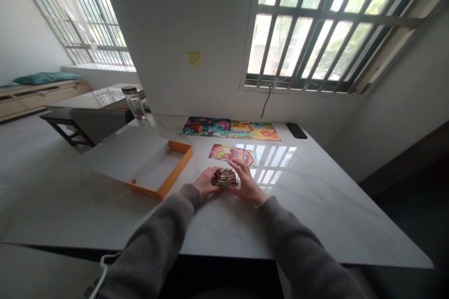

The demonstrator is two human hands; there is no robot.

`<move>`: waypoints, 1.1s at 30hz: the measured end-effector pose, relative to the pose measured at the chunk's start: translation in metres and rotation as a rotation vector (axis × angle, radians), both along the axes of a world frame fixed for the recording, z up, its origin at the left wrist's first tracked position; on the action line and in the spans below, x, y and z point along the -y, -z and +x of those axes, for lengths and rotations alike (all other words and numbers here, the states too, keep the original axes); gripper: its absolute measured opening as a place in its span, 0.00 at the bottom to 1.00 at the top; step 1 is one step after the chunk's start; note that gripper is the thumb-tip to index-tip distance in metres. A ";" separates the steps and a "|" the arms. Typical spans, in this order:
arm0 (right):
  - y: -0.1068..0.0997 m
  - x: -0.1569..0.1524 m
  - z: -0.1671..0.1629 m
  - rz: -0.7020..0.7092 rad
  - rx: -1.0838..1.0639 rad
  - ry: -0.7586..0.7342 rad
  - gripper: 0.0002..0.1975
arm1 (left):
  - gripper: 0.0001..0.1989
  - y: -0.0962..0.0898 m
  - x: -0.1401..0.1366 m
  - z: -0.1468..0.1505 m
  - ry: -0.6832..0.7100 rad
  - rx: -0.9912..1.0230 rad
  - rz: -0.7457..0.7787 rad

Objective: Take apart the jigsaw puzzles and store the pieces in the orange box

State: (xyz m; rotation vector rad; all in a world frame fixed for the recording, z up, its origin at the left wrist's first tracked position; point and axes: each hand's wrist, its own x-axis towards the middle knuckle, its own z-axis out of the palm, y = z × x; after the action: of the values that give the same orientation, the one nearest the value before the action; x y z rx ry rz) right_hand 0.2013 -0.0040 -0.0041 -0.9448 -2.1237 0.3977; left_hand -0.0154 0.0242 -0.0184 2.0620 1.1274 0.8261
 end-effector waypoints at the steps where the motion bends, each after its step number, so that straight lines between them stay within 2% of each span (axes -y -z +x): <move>1: 0.002 -0.002 0.001 -0.045 0.001 -0.029 0.45 | 0.34 0.000 0.001 0.000 0.006 -0.021 0.008; 4: 0.006 -0.007 0.003 -0.170 -0.001 -0.110 0.44 | 0.40 0.000 0.001 0.000 0.027 -0.052 0.022; 6: 0.007 -0.009 0.004 -0.215 -0.019 -0.115 0.42 | 0.41 -0.001 -0.003 -0.002 0.039 0.013 0.010; 9: 0.003 -0.008 0.005 -0.248 -0.040 -0.105 0.40 | 0.28 -0.001 -0.019 -0.004 -0.088 0.058 0.069; 10: 0.001 -0.008 0.006 -0.255 -0.041 -0.104 0.39 | 0.25 0.000 -0.028 -0.004 -0.175 0.003 0.128; 12: -0.001 -0.006 0.008 -0.256 -0.043 -0.103 0.37 | 0.25 0.002 -0.045 -0.003 -0.293 -0.181 0.231; 15: -0.001 -0.004 0.011 -0.252 -0.047 -0.108 0.36 | 0.25 0.006 -0.064 0.001 -0.340 -0.351 0.253; 20: 0.000 -0.004 0.016 -0.254 -0.050 -0.124 0.36 | 0.20 0.002 -0.061 0.004 -0.268 -0.451 0.254; 25: -0.001 -0.001 0.017 -0.267 -0.041 -0.135 0.36 | 0.17 -0.003 -0.050 -0.003 -0.184 -0.435 0.264; 29: -0.002 0.000 0.016 -0.277 -0.053 -0.146 0.36 | 0.20 -0.002 -0.063 -0.010 -0.150 -0.417 0.345; 33: -0.004 0.000 0.016 -0.296 -0.060 -0.151 0.36 | 0.18 -0.005 -0.080 -0.009 -0.092 -0.478 0.329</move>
State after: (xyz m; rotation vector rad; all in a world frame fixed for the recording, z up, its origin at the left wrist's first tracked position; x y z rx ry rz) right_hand 0.2169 -0.0043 -0.0001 -0.9240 -2.1241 0.8238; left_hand -0.0246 0.1037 -0.0134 2.5893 1.4205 0.6046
